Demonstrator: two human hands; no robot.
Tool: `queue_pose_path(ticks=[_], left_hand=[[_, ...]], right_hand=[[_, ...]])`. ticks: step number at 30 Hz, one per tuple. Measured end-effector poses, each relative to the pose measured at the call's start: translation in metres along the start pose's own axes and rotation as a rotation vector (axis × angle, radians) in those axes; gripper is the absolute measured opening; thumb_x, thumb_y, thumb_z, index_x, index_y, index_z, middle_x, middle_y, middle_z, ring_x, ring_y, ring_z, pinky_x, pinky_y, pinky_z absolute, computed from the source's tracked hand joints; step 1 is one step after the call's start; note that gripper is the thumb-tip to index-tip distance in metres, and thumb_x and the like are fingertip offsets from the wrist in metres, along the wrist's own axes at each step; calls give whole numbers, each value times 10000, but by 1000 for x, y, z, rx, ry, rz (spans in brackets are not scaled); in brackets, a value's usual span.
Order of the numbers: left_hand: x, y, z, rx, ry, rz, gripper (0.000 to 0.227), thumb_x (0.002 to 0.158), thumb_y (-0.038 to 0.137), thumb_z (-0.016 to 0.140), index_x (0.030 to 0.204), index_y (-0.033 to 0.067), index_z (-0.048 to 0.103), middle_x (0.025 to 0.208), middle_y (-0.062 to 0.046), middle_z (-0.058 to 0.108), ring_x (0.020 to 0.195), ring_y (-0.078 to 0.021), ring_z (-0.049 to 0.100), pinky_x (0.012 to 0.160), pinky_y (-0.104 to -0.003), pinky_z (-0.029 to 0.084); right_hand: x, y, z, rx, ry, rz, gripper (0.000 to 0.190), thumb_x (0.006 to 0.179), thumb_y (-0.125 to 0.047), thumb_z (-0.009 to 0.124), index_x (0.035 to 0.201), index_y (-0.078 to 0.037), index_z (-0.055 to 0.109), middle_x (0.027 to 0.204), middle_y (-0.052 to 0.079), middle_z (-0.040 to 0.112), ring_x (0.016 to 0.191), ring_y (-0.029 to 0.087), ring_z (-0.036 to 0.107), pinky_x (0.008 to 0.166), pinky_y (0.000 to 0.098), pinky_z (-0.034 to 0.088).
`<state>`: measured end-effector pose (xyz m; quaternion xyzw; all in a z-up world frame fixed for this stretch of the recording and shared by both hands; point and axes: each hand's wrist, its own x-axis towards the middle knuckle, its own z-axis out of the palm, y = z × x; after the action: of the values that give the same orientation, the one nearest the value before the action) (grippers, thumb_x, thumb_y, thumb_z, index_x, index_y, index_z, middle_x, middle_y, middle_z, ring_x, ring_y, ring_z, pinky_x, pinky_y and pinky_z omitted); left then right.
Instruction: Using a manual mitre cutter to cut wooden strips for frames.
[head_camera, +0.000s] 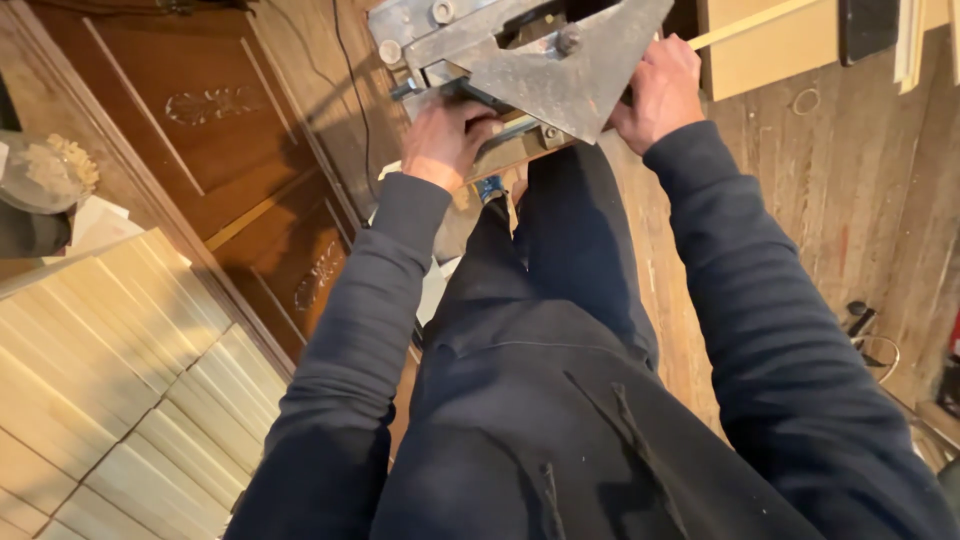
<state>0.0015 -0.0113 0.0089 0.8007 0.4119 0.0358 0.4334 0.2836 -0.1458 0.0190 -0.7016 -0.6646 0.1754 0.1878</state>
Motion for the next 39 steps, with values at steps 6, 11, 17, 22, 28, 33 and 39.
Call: queue_pose_path(ticks=[6,11,17,22,28,33,39], left_hand=[[4,-3,2,12,23,11,258,891,377,763,1017,156,805,934,-191,715,925,-410,643,781,-512,505],[4,-2,-4,-24,-10,34,225,913,335,747,1014,144,808,911,-187,729,886,-416,638,801,-512,505],[3,6,-19,-114,-74,-7,210,938,309,723,1010,125,793,903,-192,723,850,-416,669,788,-501,518],[-2,-1,-24,-87,-46,32,209,935,266,734,1006,81,802,898,-231,699,869,-438,650,791,-514,503],[-5,-11,-18,-83,-9,52,241,922,260,747,1056,64,791,928,-226,666,926,-426,628,820,-504,483],[-6,-10,-19,-71,-33,44,284,931,291,750,1108,71,781,886,-216,639,914,-413,617,815,-504,479],[-5,-5,-22,-70,-41,30,288,927,291,758,1121,79,784,865,-227,626,903,-416,608,805,-508,464]], right_hand=[[7,-1,0,-1,-16,32,306,879,-211,794,1174,-141,752,1195,108,659,1103,388,553,990,497,391],[6,-2,1,5,-12,31,316,883,-194,780,1191,-136,745,1187,119,659,1123,394,554,992,499,403],[9,0,0,-22,-19,30,276,907,-208,782,1162,-116,730,1178,135,649,1111,401,550,971,501,405],[7,0,2,-20,-4,17,270,910,-182,753,1168,-109,726,1160,142,648,1122,403,548,980,501,398],[10,-3,0,3,11,4,257,931,-185,755,1176,-111,730,1164,129,665,1145,398,566,993,504,420],[11,-4,0,10,2,17,285,926,-169,748,1199,-94,725,1198,131,670,1149,404,576,979,509,433],[10,-5,0,25,28,6,290,929,-166,749,1207,-87,716,1186,129,669,1171,403,579,985,507,437]])
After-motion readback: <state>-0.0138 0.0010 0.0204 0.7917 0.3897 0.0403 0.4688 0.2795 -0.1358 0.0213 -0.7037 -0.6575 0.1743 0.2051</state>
